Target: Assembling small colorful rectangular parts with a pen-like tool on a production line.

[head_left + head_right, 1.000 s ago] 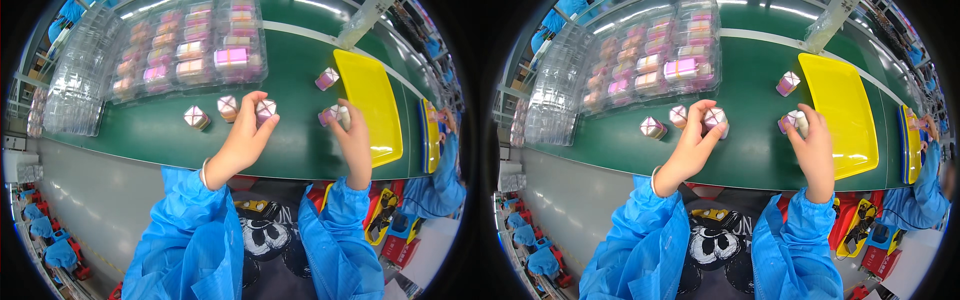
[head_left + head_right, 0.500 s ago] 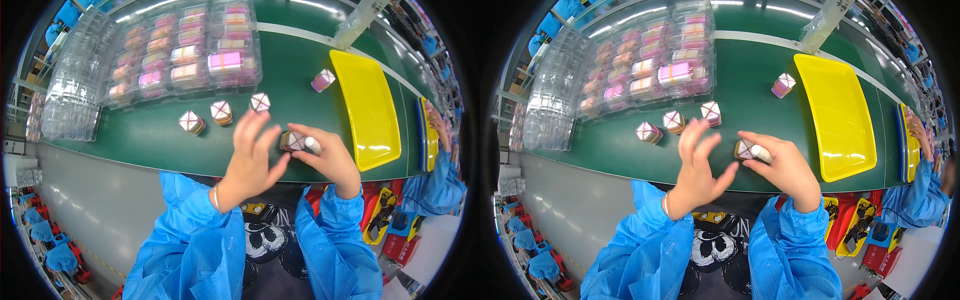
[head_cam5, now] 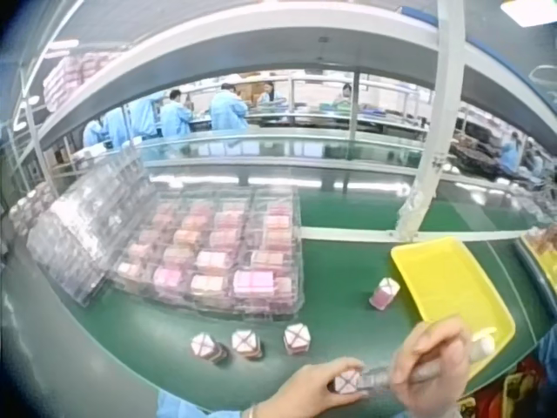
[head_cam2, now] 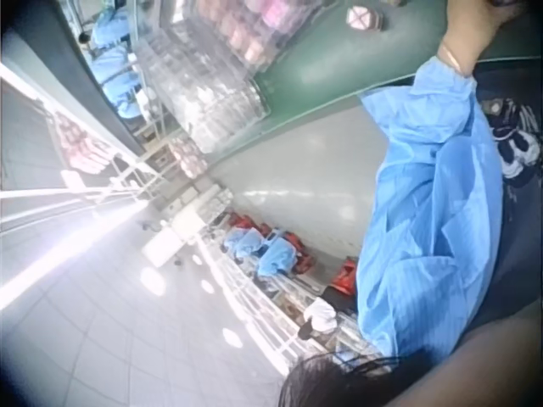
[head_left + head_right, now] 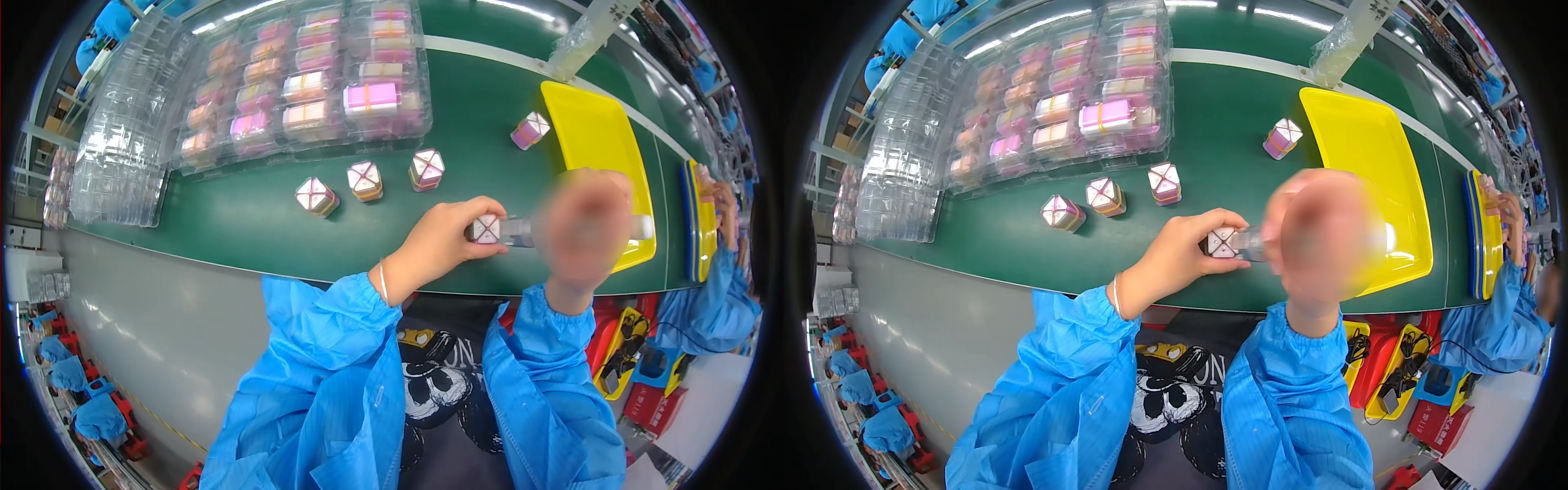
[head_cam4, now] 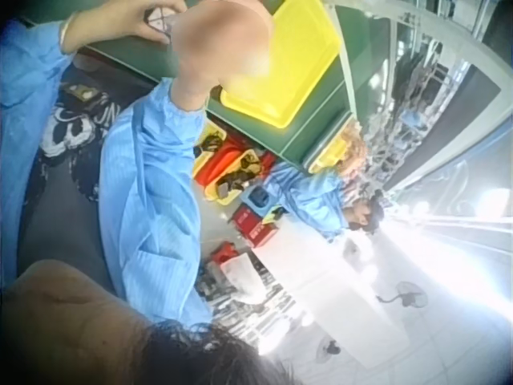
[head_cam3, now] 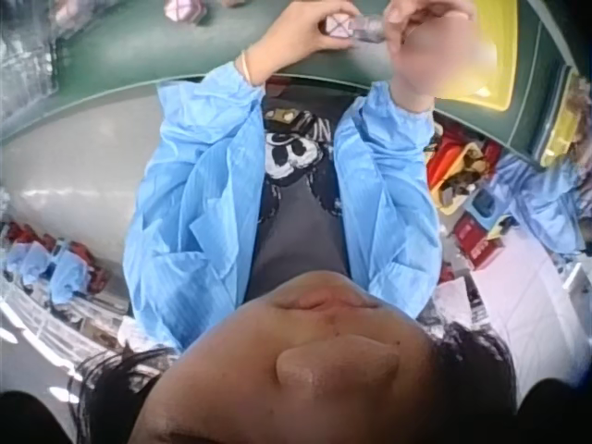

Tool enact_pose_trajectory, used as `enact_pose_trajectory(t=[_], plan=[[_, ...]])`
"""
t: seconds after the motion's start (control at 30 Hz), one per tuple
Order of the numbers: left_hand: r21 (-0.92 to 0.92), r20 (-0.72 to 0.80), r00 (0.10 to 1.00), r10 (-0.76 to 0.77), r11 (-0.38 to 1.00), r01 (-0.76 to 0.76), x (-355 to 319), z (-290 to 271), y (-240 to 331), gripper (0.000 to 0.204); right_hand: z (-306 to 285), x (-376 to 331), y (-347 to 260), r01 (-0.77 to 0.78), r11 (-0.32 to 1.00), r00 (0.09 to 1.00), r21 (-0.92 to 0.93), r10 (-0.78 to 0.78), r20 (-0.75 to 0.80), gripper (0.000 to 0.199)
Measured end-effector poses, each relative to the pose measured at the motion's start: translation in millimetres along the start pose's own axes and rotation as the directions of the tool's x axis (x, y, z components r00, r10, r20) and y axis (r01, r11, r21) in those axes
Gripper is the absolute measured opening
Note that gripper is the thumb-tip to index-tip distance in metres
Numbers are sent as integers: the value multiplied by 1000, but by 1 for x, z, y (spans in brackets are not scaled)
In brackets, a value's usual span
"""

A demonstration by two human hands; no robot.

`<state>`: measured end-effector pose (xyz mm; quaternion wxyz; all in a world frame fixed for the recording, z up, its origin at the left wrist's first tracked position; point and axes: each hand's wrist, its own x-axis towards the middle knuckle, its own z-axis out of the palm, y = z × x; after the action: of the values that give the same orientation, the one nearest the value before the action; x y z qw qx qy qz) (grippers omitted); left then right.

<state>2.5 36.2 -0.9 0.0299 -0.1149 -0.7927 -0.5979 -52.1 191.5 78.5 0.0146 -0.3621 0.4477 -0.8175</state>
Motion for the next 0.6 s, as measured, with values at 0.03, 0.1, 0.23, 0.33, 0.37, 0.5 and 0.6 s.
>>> enact_pose_trajectory(t=[0.03, 0.1, 0.23, 0.33, 0.37, 0.5, 0.6], plan=[[5, -7, 1000, -21, 1000, 21, 0, -1, 3, 44, 7, 0, 2, -37, 999, 999, -28, 37, 13, 35], [27, 2, 999, -36, 999, 36, -1, -4, 7, 41, 16, 1, 5, -90, 990, 993, -109, 98, 70, 35], [10, -43, 999, 29, 1000, -28, -2, 1, -4, 40, 24, 3, 7, -202, 954, 966, -223, 232, 117, 34], [-13, -60, 995, 74, 997, -75, -1, 7, -19, 40, 30, 9, 7, -254, 927, 944, -277, 300, 136, 31], [-9, -48, 997, 64, 998, -65, -1, 5, -16, 39, 30, 9, 8, -267, 926, 942, -268, 310, 133, 30], [-65, -5, 1000, 20, 998, -21, -4, -3, 3, 39, 29, 5, 13, -312, 927, 940, -205, 333, 76, 26], [-67, -124, 981, 152, 985, -161, -6, -3, -2, 39, 29, 2, 15, -280, 938, 953, -206, 297, 56, 30]])
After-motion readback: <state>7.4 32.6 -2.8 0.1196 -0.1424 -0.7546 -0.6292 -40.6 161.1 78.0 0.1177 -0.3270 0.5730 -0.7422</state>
